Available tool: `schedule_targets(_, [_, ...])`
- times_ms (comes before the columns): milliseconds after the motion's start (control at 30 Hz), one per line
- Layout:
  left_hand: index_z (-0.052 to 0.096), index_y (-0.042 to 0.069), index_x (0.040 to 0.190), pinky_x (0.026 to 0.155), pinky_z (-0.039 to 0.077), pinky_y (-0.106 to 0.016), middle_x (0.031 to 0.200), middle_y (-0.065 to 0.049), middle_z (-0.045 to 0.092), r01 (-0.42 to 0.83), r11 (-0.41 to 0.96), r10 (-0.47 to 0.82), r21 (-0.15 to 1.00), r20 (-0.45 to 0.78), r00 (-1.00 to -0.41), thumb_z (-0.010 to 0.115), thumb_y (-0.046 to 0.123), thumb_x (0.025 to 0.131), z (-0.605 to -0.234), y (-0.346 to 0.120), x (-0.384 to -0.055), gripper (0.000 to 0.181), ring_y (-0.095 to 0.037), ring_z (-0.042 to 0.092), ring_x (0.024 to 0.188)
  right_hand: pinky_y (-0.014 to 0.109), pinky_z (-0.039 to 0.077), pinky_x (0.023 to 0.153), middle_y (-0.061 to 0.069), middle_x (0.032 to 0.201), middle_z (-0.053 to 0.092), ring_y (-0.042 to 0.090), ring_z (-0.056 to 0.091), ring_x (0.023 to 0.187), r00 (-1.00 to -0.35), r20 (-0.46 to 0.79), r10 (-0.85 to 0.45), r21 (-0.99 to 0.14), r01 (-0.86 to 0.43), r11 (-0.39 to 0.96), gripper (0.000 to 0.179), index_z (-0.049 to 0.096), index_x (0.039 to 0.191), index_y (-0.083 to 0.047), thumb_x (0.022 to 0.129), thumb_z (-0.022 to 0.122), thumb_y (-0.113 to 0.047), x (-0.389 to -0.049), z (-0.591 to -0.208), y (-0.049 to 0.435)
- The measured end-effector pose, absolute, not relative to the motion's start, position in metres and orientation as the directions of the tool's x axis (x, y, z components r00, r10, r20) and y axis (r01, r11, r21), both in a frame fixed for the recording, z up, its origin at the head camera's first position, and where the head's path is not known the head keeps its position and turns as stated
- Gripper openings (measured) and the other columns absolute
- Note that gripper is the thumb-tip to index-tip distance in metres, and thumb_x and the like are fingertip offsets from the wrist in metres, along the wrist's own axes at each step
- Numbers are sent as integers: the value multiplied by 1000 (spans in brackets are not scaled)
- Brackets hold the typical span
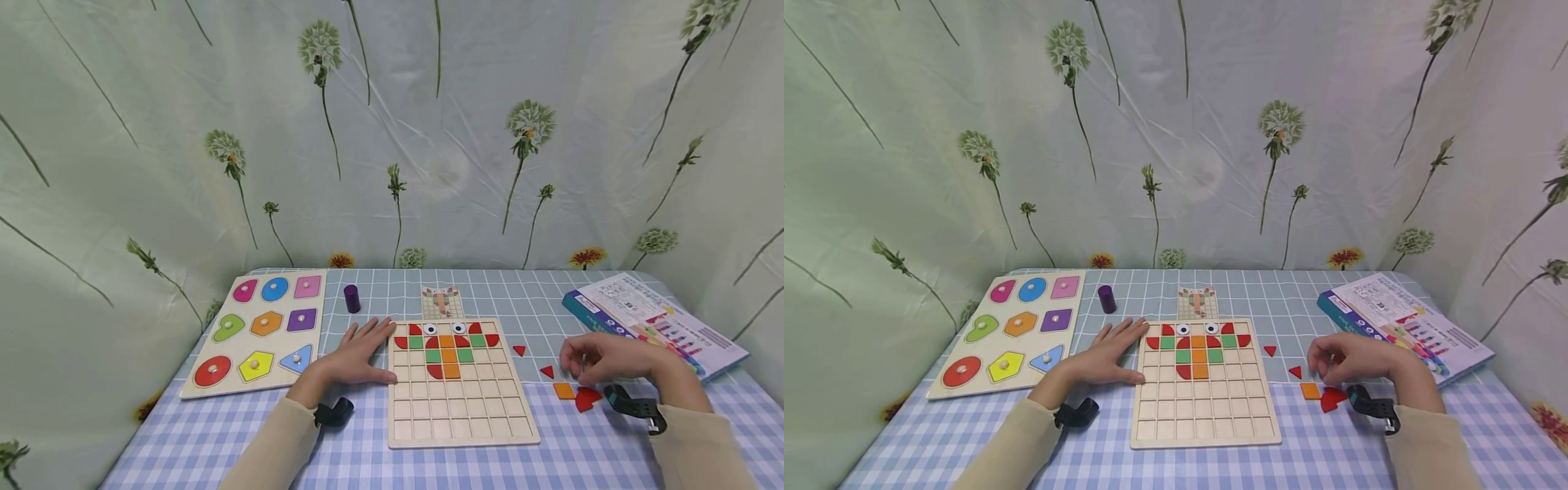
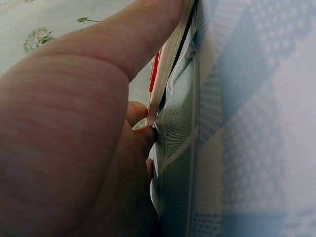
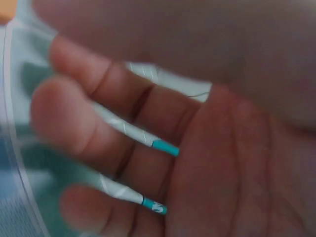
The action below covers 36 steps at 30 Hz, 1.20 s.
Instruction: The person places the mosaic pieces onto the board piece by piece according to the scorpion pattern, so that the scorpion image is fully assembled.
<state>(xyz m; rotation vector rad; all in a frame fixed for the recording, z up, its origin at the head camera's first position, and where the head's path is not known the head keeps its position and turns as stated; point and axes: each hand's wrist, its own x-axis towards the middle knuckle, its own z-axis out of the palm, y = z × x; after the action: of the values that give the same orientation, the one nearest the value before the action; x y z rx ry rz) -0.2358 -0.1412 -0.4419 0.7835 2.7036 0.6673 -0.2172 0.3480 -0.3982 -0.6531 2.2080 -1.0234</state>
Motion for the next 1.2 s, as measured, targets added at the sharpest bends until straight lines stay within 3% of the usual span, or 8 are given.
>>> schedule_targets(167, [22,19,161,125,-2,-59,170,-1,16,438,757,551,485,-113,-827,73,57,83,-443,-141,-237,100,-29,5,158,23,42,63,2,80,54,15,54,74,-699,-414,-583,-746,-107,658,24,60,103,-2,83,74,-6,-215,-399,350])
schedule_targets(333, [23,19,161,126,-3,-59,170,0,16,429,757,546,492,-115,-830,73,58,83,-442,-141,-236,100,-29,5,158,22,37,60,1,76,50,15,48,70,-729,-439,-526,-679,-114,725,29,58,97,-5,78,80,-8,-214,-399,351])
schedule_targets(600, [23,20,161,126,-2,-59,170,-1,17,424,759,540,494,-113,-834,73,57,83,-442,-140,-236,99,-29,4,158,22,41,59,2,74,50,15,49,70,-775,-446,-448,-641,-73,764,31,59,98,-8,78,82,-13,-216,-403,347])
schedule_targets(1033, [23,19,161,125,-3,-59,170,-2,16,429,755,549,496,-118,-828,73,56,83,-440,-140,-234,100,-30,4,158,24,35,60,1,76,49,14,49,71,-726,-436,-532,-667,-137,733,31,61,103,-10,79,80,-12,-213,-402,353])
schedule_targets(1200, [22,20,161,126,-3,-58,170,0,15,424,763,541,488,-123,-832,72,58,83,-442,-142,-235,100,-29,4,158,24,34,60,1,77,48,15,49,72,-739,-434,-515,-649,-139,748,30,61,101,-11,79,80,-13,-213,-400,351])
